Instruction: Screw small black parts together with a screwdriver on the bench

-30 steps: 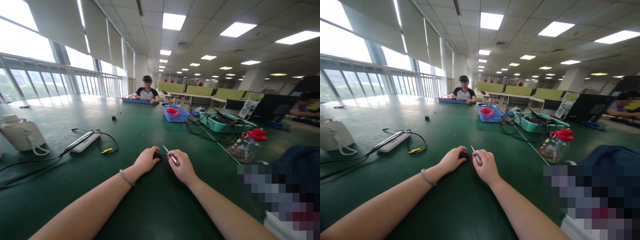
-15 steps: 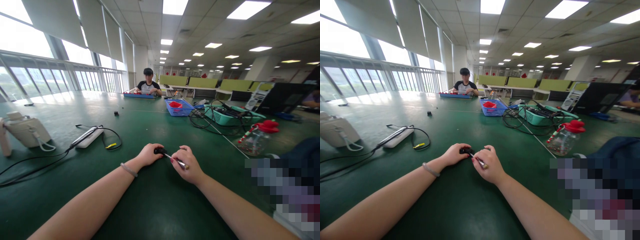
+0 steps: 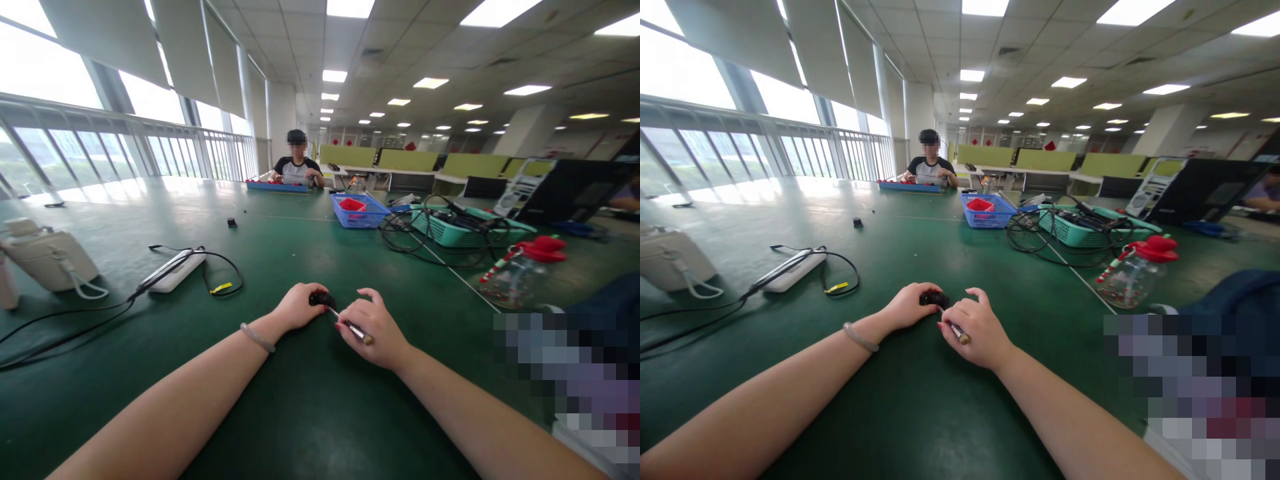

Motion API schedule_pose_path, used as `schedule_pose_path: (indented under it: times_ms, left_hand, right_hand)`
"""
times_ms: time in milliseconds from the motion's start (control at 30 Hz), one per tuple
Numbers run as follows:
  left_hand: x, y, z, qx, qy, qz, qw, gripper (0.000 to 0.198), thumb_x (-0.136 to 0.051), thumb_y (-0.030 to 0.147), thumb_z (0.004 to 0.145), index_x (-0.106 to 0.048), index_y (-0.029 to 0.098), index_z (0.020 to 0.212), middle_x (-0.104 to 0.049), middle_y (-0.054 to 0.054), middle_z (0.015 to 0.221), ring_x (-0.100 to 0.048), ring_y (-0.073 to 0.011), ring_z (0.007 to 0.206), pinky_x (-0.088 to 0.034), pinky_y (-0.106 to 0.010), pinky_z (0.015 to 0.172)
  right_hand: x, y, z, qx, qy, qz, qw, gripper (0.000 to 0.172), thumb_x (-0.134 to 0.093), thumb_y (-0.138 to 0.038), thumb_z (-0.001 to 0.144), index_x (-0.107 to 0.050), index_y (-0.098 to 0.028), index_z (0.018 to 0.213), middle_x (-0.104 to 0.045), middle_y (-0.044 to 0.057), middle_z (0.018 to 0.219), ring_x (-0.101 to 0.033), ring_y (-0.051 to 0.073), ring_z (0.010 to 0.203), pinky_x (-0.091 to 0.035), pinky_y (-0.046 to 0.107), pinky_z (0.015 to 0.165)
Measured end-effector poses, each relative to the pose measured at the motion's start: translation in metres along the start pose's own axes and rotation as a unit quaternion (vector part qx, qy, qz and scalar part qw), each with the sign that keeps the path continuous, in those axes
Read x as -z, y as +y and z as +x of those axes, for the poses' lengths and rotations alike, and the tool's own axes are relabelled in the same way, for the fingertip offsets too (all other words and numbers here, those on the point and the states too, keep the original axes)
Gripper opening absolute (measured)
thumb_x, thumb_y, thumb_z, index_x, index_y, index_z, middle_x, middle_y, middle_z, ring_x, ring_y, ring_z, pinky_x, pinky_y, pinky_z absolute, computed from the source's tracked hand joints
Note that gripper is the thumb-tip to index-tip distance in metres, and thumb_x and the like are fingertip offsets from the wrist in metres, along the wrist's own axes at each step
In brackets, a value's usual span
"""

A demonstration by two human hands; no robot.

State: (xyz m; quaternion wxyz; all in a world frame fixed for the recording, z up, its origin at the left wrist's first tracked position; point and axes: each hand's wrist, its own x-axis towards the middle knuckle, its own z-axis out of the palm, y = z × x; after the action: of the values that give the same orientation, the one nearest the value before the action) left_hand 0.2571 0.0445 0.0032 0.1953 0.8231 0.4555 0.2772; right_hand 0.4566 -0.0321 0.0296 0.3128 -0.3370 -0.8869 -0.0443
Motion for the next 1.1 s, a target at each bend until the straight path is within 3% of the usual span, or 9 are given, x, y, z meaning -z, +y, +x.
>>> schedule_pose_path:
  times_ms: [167,367,633,1100]
  left_hand:
    - [-0.0005,-0.0011,-0.0001,-0.009,0.002,0.008,1.0,0.036,-0.068,0.027,0.073,-0.067,0.024,0.108,-0.071,-0.002,0.105,-0.063,-0.0215,0.099,-0.047,-0.033,0.091]
    - [-0.0013,-0.0016,0.0,-0.014,0.005,0.01,1.0,0.035,-0.068,0.027,0.073,-0.066,0.024,0.108,-0.071,-0.002,0.103,-0.063,-0.0214,0.097,-0.048,-0.033,0.089]
    - [-0.0027,-0.0017,-0.0002,0.006,0.011,0.006,1.0,0.048,-0.072,0.028,0.071,-0.06,0.024,0.118,-0.07,-0.003,0.104,-0.062,-0.0225,0.099,-0.048,-0.035,0.09]
    - [-0.001,0.0,-0.0002,-0.011,0.006,0.015,1.0,0.036,-0.068,0.027,0.074,-0.064,0.025,0.109,-0.07,-0.001,0.106,-0.062,-0.0219,0.1,-0.048,-0.034,0.09]
  right_hand:
    - [0.0015,-0.0023,0.0011,0.028,-0.005,-0.036,0.999,0.014,-0.051,-0.026,0.091,-0.06,-0.021,0.082,-0.065,0.0,0.076,-0.058,0.015,0.073,-0.026,0.046,0.104]
    - [-0.0021,-0.0046,0.0018,0.046,-0.056,-0.085,0.994,0.014,-0.052,-0.027,0.09,-0.062,-0.021,0.081,-0.064,0.0,0.075,-0.057,0.015,0.074,-0.026,0.047,0.105]
    - [-0.0002,-0.0028,0.0008,0.059,-0.02,-0.103,0.993,0.017,-0.05,-0.025,0.091,-0.062,-0.02,0.081,-0.063,0.0,0.072,-0.056,0.015,0.071,-0.027,0.046,0.105]
    - [-0.0019,0.0034,0.0008,0.019,-0.007,-0.086,0.996,0.016,-0.05,-0.024,0.091,-0.062,-0.02,0.081,-0.064,0.0,0.073,-0.056,0.014,0.071,-0.028,0.045,0.103]
